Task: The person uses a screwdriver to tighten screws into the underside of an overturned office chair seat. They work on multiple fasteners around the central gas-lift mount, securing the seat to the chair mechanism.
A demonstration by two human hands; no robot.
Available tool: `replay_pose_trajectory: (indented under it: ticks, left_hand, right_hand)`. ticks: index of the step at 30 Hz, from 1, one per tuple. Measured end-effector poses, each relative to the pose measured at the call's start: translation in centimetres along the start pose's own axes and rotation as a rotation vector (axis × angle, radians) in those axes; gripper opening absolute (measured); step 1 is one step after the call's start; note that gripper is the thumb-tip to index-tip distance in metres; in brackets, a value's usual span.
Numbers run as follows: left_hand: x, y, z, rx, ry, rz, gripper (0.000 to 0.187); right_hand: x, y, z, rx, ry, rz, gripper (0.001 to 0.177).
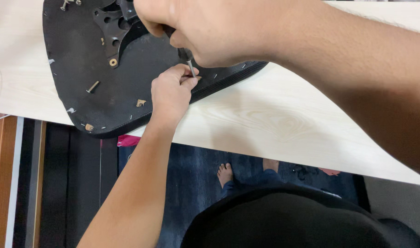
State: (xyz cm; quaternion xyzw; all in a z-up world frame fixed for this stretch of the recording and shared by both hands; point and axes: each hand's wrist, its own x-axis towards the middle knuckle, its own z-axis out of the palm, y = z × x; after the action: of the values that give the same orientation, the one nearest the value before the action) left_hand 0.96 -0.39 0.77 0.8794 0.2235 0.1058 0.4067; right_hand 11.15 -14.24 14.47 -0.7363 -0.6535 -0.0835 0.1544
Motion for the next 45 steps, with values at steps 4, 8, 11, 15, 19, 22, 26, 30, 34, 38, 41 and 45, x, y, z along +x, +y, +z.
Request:
replay_pose_trajectory:
  ticks: [4,8,11,15,19,22,26,30,34,38,41,45]
  left_hand:
    - [0.1,-0.2,0.1,0.035,0.004,0.003,0.017]
    - [0.0,-0.2,0.0,0.008,-0.006,0.031,0.016]
    - [-0.1,0.3,-0.4,-0.01,-0.015,0.051,0.022]
    - [0.2,2.4,-1.8,-0.29,-0.017,0.271,0.037]
    - [0.3,4.3,-4.1,-0.507,-0.042,0.252,0.033]
    - [-0.3,5.1,-5.3,-0.324,-0.025,0.267,0.027]
    - [-0.2,5.9,-5.1,-0.11,0.057,0.253,0.018]
    - [0.3,6.1,-4.8,-0.053,0.075,0.242,0.008]
    - [0.5,5.9,-4.5,-0.138,0.088,0.194,0.006]
    - [0.3,5.2,-4.2,-0.165,0.074,0.241,0.007]
    - [0.6,4.9,-4.2,-0.196,0.041,0.286,0.008]
    - [0.8,5.2,-4.2,-0.205,0.007,0.324,0.009]
  right_hand:
    - [0.5,-0.5,-0.6,0.031,-0.052,0.046,0.009]
    - [0.5,-0.8,-1.0,0.004,-0.049,0.03,0.011]
    - [0.2,-1.1,-0.7,-0.08,-0.068,0.055,0.013]
    - [0.2,-1.4,0.0,-0.087,0.065,-0.006,0.038]
    - [0.2,-1.8,-0.3,-0.134,0.06,0.024,0.019]
    - [0.2,-2.4,-1.2,-0.126,-0.107,0.163,0.027]
    - [1.0,-3.1,-2.3,-0.159,-0.199,0.326,0.052]
    - [1.7,-3.1,-2.3,-0.128,-0.167,0.381,0.046]
    - [2.1,-2.9,-1.8,-0.032,-0.138,0.399,0.031]
    - [1.4,-3.0,-1.1,0.011,-0.104,0.38,0.028]
    - [1.1,-3.1,-1.1,0.014,-0.084,0.372,0.027]
    - [0.8,-3.0,-1.3,0.045,-0.073,0.372,0.025]
